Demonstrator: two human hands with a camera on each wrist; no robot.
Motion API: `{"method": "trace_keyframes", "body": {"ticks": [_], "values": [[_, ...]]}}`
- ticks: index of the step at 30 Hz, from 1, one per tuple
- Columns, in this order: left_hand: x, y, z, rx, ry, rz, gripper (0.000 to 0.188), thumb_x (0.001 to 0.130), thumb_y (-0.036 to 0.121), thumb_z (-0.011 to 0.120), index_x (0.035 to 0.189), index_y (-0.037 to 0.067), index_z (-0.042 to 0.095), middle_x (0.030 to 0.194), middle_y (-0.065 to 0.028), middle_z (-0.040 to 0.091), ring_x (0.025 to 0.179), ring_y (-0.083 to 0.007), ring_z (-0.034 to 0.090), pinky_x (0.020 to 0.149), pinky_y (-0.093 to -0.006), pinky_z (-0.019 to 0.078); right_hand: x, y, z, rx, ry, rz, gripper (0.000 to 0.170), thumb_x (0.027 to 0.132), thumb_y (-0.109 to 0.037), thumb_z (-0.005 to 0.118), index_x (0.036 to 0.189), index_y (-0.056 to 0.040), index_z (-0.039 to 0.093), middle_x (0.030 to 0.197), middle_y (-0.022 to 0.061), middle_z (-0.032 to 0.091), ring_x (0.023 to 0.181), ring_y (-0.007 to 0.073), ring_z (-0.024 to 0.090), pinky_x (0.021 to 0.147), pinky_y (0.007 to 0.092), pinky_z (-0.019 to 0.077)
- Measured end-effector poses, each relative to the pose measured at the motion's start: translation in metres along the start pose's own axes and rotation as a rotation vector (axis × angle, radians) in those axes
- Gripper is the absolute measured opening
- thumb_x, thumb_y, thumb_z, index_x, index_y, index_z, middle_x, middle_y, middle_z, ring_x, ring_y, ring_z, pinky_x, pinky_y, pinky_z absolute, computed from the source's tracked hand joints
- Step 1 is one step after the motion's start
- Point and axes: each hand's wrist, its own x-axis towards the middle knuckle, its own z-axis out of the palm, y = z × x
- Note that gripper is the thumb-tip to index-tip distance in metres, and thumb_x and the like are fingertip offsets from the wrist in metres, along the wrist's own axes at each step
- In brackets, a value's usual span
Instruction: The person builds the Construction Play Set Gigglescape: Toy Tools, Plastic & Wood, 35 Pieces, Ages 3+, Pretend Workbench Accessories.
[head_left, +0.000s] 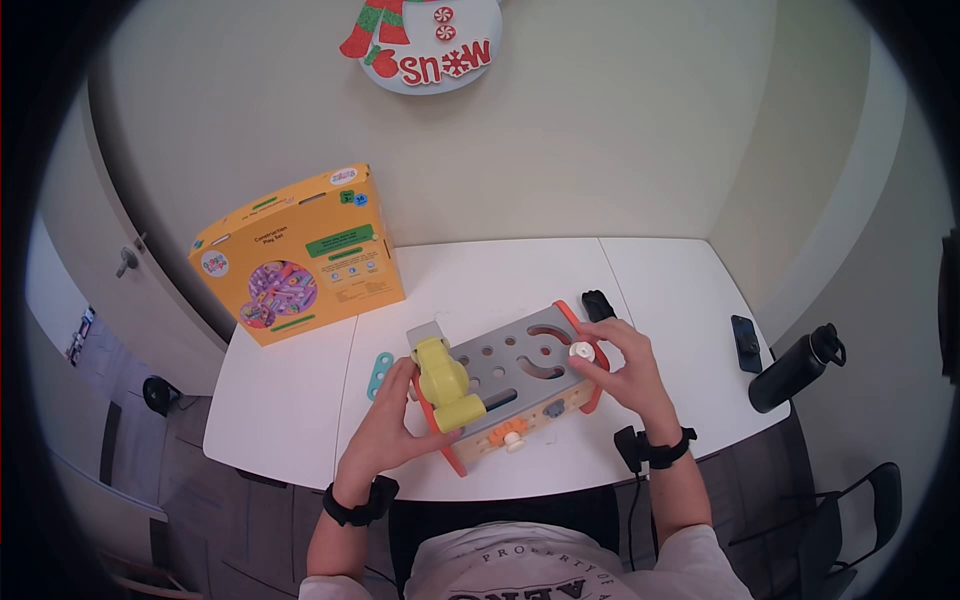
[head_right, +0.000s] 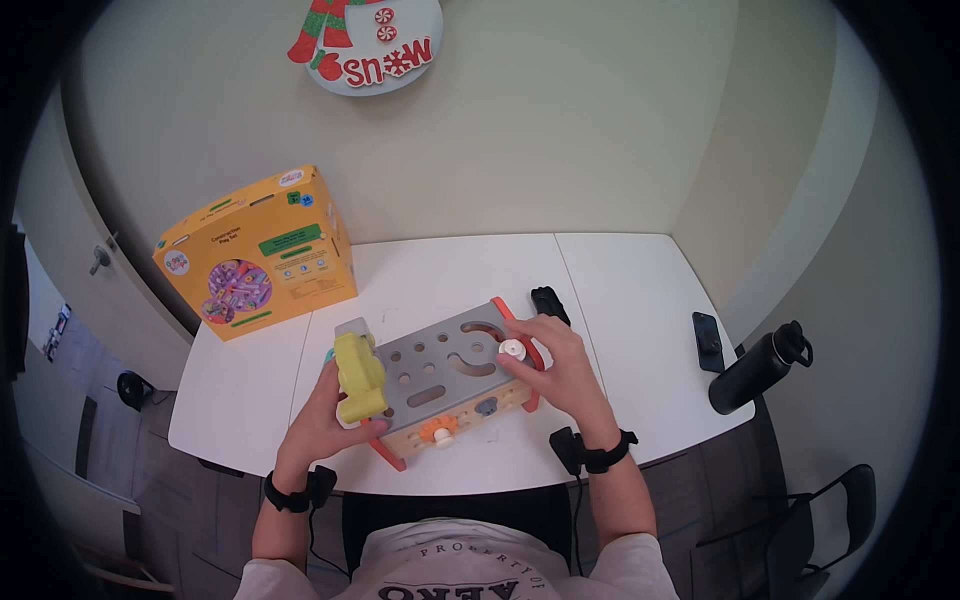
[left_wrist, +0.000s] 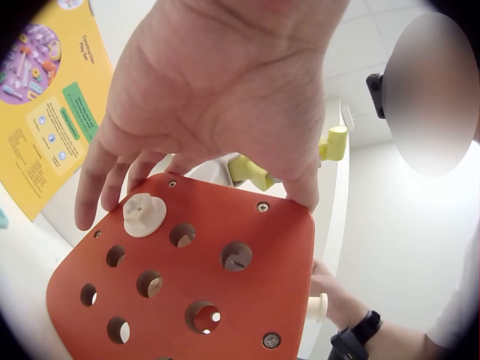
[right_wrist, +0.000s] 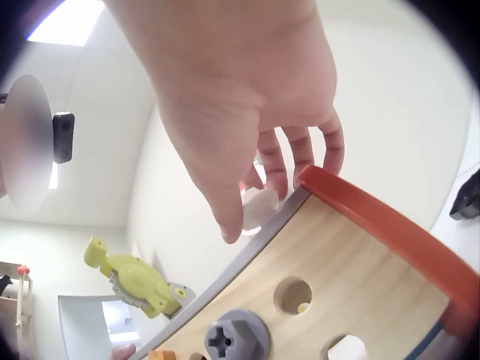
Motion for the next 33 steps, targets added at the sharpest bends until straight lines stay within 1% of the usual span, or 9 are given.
{"method": "trace_keyframes", "body": {"ticks": [3,6,12,15,17,20,23,26,33], "values": [[0.000,0.000,0.000,-0.011,0.003,0.003,0.097,0.072,0.032,0.093,0.148,0.000,0.044,0.132,-0.0147,0.053,0.124,-0.0307,0.052,0.105,-0.0405,0.0458,-0.002,-0.011,0.004,-0.067,-0.004,0.133,0.047,0.083,-0.018,0.088,0.124,-0.0032,0.072,0.102,0.0107,0.073,0.095,0.0240,0.066,0.088,0.0371,0.0532],[0.000,-0.002,0.000,-0.006,0.007,0.007,0.096,0.072,0.033,0.093,0.147,0.000,0.044,0.132,-0.0142,0.053,0.124,-0.0303,0.052,0.105,-0.0401,0.0457,0.003,-0.015,-0.002,-0.036,0.057,0.022,0.045,0.084,-0.015,0.087,0.124,-0.0037,0.072,0.102,0.0098,0.072,0.095,0.0233,0.066,0.088,0.0365,0.0528],[0.000,0.000,0.000,-0.010,0.000,-0.003,0.096,0.072,0.034,0.093,0.147,0.000,0.044,0.132,-0.0142,0.053,0.123,-0.0300,0.052,0.105,-0.0402,0.0450,-0.002,-0.003,-0.006,0.064,-0.043,0.053,0.050,0.083,-0.021,0.089,0.127,-0.0059,0.071,0.105,0.0089,0.071,0.098,0.0240,0.066,0.089,0.0367,0.0529],[0.001,-0.002,0.000,-0.021,0.003,-0.005,0.096,0.072,0.034,0.093,0.147,-0.001,0.044,0.132,-0.0146,0.053,0.124,-0.0305,0.052,0.106,-0.0405,0.0445,-0.002,-0.006,-0.002,-0.109,-0.065,0.169,0.054,0.083,-0.020,0.088,0.133,-0.0076,0.070,0.112,0.0100,0.073,0.101,0.0247,0.067,0.091,0.0370,0.0533],[0.000,-0.003,0.000,-0.022,0.001,-0.007,0.097,0.072,0.034,0.093,0.147,-0.001,0.044,0.132,-0.0149,0.052,0.124,-0.0309,0.051,0.107,-0.0407,0.0442,-0.001,-0.011,-0.002,-0.086,-0.028,0.096,0.054,0.084,-0.019,0.087,0.134,-0.0078,0.069,0.111,0.0098,0.072,0.100,0.0246,0.067,0.090,0.0374,0.0535],[-0.001,-0.002,-0.003,0.074,-0.045,-0.005,0.096,0.078,0.020,0.090,0.157,0.005,0.037,0.146,-0.0136,0.047,0.135,-0.0285,0.054,0.110,-0.0459,0.0500,0.000,-0.008,-0.003,-0.020,0.007,0.005,0.053,0.084,-0.019,0.088,0.132,-0.0071,0.069,0.105,0.0087,0.070,0.098,0.0247,0.066,0.088,0.0381,0.0536],[-0.002,-0.004,-0.003,0.084,-0.038,-0.011,0.096,0.078,0.021,0.090,0.157,0.006,0.037,0.147,-0.0138,0.046,0.135,-0.0289,0.054,0.110,-0.0463,0.0496,-0.003,0.000,-0.001,0.053,-0.017,0.020,0.055,0.083,-0.023,0.089,0.132,-0.0064,0.069,0.104,0.0081,0.069,0.099,0.0249,0.065,0.088,0.0385,0.0534],[-0.001,-0.002,0.000,0.003,-0.001,-0.014,0.099,0.072,0.037,0.093,0.149,-0.001,0.042,0.135,-0.0154,0.052,0.127,-0.0324,0.051,0.109,-0.0423,0.0439,-0.003,-0.005,0.001,-0.047,-0.063,0.108,0.058,0.084,-0.022,0.088,0.136,-0.0074,0.068,0.111,0.0084,0.072,0.105,0.0247,0.066,0.091,0.0380,0.0531],[-0.002,-0.003,0.000,0.040,-0.007,0.002,0.096,0.074,0.031,0.092,0.151,0.001,0.041,0.138,-0.0147,0.050,0.129,-0.0302,0.052,0.109,-0.0428,0.0462,0.002,-0.014,-0.012,0.001,0.021,0.026,0.052,0.086,-0.016,0.086,0.134,-0.0074,0.068,0.111,0.0088,0.074,0.108,0.0245,0.067,0.094,0.0364,0.0526]]}}
